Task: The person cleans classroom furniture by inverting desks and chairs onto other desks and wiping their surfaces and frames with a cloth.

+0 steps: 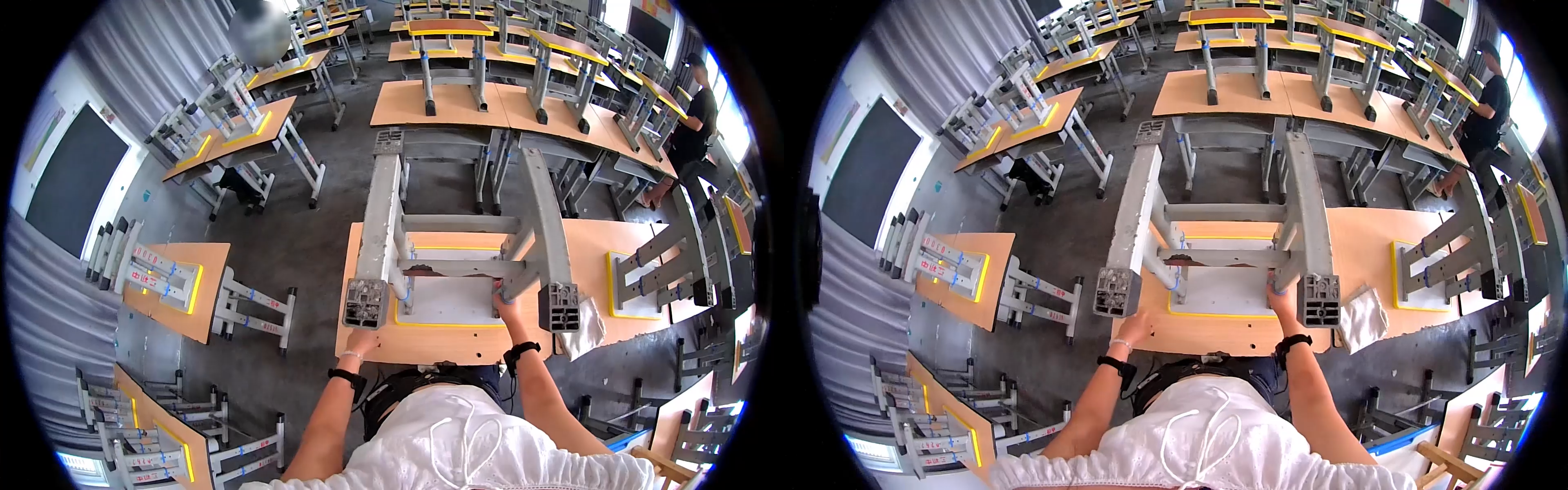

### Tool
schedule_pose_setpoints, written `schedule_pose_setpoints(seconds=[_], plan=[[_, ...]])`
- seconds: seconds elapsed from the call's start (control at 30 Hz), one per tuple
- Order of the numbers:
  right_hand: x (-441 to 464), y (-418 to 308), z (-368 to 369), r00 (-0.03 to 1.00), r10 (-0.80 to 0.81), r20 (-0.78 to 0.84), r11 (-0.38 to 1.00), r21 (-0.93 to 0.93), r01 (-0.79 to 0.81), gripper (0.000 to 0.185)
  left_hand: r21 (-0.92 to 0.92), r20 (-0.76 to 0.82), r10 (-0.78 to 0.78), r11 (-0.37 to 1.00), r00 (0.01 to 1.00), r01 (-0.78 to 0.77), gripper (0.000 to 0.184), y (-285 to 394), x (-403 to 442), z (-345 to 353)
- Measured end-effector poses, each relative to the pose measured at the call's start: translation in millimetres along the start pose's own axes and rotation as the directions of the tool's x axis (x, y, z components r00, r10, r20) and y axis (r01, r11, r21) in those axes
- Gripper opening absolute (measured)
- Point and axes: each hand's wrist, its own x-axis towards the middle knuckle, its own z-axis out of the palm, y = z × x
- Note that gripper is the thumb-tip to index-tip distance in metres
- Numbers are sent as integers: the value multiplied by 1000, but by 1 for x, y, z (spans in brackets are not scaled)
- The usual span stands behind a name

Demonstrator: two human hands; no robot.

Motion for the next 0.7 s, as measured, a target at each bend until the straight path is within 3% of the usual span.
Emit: schedule_pose_setpoints(seconds=[0.07, 0.13, 0.33, 0.43, 0.53, 0.57, 0.7], plan=[[2, -1, -1, 999, -40, -1, 999, 1, 40, 47, 148, -27, -26, 989, 999, 30, 73, 5, -16, -3], [4, -5, -1, 999, -46, -4, 998, 48, 46, 45, 339, -226, 118, 940, 967, -35, 79, -9, -31, 24], [3, -12, -5, 999, -47, -17, 999, -17, 47, 34, 180, -106, -8, 983, 994, 27, 102, -25, -18, 42], [4, -17, -8, 997, -53, 62, 999, 1, 53, 32, 183, -141, -17, 982, 990, 43, 102, -26, -18, 47], [5, -25, 0, 997, -53, -55, 998, -26, 52, 32, 167, -174, -33, 984, 984, 62, 104, -25, -18, 51], [3, -27, -7, 997, -36, 65, 998, -45, 39, 37, 166, -171, -38, 984, 985, 67, 105, -25, -19, 51], [3, -34, -3, 1000, 1, -16, 999, -44, -2, 39, 134, -113, -69, 988, 991, 84, 112, -23, -17, 47]])
